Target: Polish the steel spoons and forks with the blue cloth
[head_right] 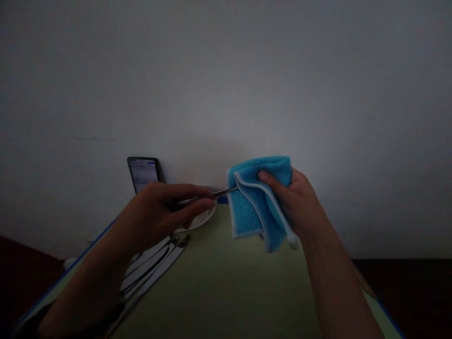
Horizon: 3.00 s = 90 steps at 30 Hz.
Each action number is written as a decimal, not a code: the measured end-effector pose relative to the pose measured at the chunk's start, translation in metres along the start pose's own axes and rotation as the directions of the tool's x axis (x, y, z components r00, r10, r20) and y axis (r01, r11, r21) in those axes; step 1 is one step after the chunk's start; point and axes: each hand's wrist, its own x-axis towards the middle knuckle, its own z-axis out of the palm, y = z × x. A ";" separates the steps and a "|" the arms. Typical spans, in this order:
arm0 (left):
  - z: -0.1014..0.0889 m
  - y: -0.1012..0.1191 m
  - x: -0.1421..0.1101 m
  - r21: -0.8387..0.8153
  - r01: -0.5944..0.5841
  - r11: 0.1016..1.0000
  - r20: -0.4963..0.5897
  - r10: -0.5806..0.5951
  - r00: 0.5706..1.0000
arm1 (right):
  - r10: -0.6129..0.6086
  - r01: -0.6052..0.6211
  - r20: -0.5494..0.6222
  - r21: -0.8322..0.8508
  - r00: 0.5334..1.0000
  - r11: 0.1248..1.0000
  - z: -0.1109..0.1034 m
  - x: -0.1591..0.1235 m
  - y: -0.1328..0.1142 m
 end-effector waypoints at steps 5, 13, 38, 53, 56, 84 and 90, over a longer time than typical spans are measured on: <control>-0.003 -0.004 -0.002 0.053 -0.020 0.998 0.014 0.020 1.000 | 0.066 -0.066 0.001 0.068 0.998 0.995 -0.009 -0.005 -0.001; -0.015 -0.009 -0.004 0.170 -0.131 0.977 0.165 0.103 0.981 | 0.020 0.200 0.435 -0.454 0.900 0.868 -0.009 -0.003 -0.007; -0.015 0.003 -0.005 0.086 0.098 0.992 -0.205 -0.078 0.976 | 0.108 0.339 0.525 -0.680 0.844 0.650 0.008 -0.033 -0.030; 0.013 0.013 0.000 0.016 -0.003 1.000 0.118 0.001 0.993 | -0.137 0.128 -0.489 -0.051 0.862 0.990 0.001 -0.002 -0.004; 0.020 0.018 0.001 0.055 -0.006 0.998 0.068 0.002 0.998 | 0.001 0.112 -0.547 0.173 0.837 0.979 0.018 0.005 0.002; -0.020 -0.018 -0.007 -0.066 0.196 0.978 0.582 -0.122 0.804 | -0.086 0.083 0.103 0.037 0.991 0.996 0.044 -0.001 0.002; -0.018 -0.016 -0.005 -0.162 0.125 0.979 0.171 -0.097 0.981 | -0.131 0.283 0.451 -0.290 0.883 0.914 0.030 -0.004 -0.007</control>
